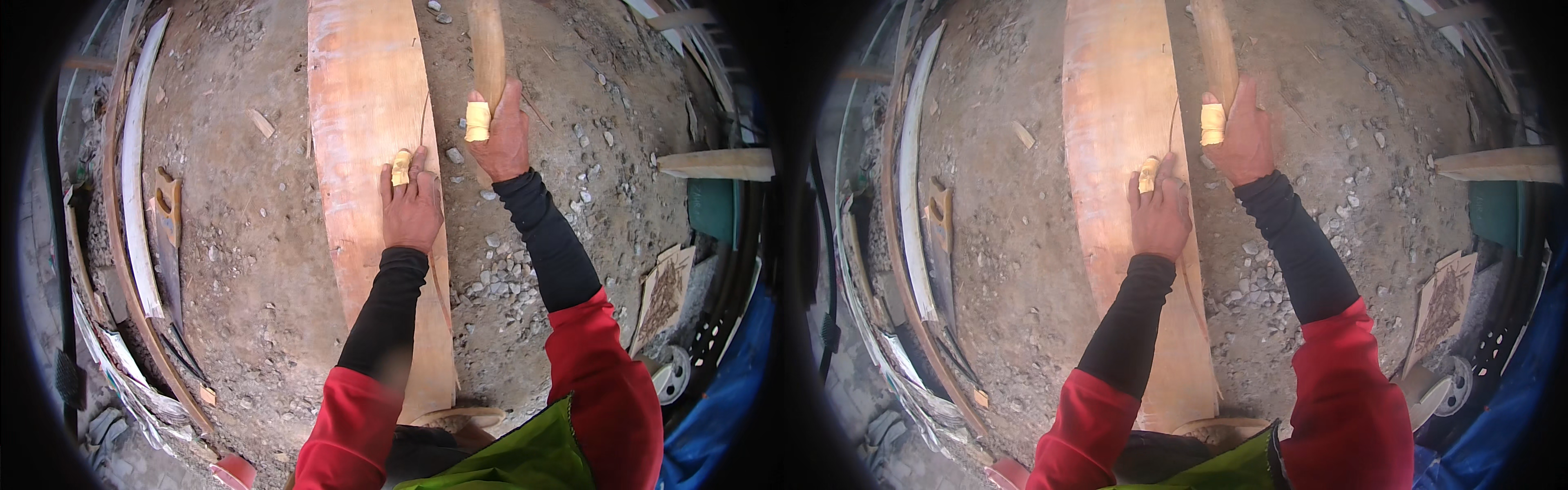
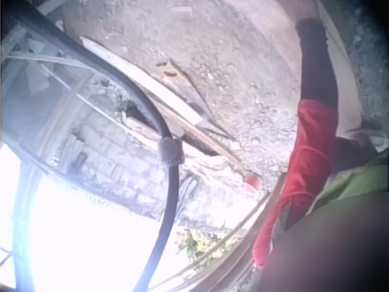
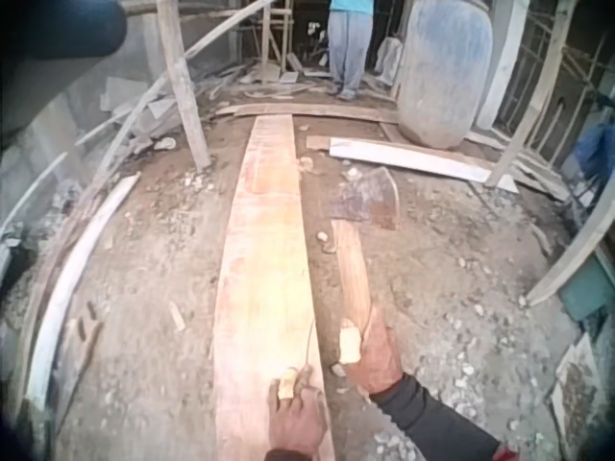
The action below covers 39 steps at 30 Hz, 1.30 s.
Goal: The person uses a small axe to chip and shape a long curved wooden plank on the ground. They repeatedly strike the wood, reposition the plank, and clear away wood chips while working in an outdoor area with scattered debris and a parked motorcycle nearby.
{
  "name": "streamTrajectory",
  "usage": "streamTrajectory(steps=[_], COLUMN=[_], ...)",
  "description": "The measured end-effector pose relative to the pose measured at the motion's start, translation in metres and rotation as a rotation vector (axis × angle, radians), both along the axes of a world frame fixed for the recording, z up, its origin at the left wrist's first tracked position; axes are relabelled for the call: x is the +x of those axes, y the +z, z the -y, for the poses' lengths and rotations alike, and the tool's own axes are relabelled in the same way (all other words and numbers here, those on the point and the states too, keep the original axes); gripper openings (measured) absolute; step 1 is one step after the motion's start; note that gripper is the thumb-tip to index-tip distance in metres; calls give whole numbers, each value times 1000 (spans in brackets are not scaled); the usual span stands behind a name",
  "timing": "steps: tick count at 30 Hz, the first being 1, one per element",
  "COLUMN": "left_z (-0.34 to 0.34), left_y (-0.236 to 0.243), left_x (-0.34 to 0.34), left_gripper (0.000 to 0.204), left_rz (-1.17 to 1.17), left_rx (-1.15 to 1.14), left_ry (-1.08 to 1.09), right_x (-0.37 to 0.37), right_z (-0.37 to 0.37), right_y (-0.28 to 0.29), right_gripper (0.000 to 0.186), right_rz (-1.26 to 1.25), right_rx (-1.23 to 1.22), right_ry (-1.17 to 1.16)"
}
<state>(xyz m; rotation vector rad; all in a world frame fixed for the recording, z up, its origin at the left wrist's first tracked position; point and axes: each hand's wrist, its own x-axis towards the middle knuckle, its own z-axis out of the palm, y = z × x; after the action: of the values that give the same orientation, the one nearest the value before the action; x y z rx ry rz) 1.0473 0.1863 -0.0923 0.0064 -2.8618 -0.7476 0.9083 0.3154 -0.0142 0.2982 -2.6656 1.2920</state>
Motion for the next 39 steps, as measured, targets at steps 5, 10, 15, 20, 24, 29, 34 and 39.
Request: streamTrajectory(steps=[5,10,15,20,24,29,34,39], left_z=[-1,0,-1,-1,-1,-1,-1,-4], left_y=[5,1,2,4,1,2,3,-7], left_x=[-3,0,0,-2,1,-1,1,-1], left_gripper=[13,13,13,14,16,20,24,22], left_rz=[35,42,-3,-27,18,-55,26,-30], left_rx=[-10,-14,-4,-34,-18,-11,-17,-49], left_ry=[5,0,14,29,22,27,29,28], right_x=[-25,-12,-5,-8,6,-6,105,229], right_z=[-15,-21,-4,-11,-8,-19,-120,-226], right_y=[11,24,9,-4,-12,-11,0,-8], right_gripper=[38,47,50,41,40,38,38,54], right_rz=[248,-253,-321,257,58,269,324,406], right_rx=[385,91,115,523,317,560,459,1021], right_ry=[173,42,114,222,140,212,99,-62])
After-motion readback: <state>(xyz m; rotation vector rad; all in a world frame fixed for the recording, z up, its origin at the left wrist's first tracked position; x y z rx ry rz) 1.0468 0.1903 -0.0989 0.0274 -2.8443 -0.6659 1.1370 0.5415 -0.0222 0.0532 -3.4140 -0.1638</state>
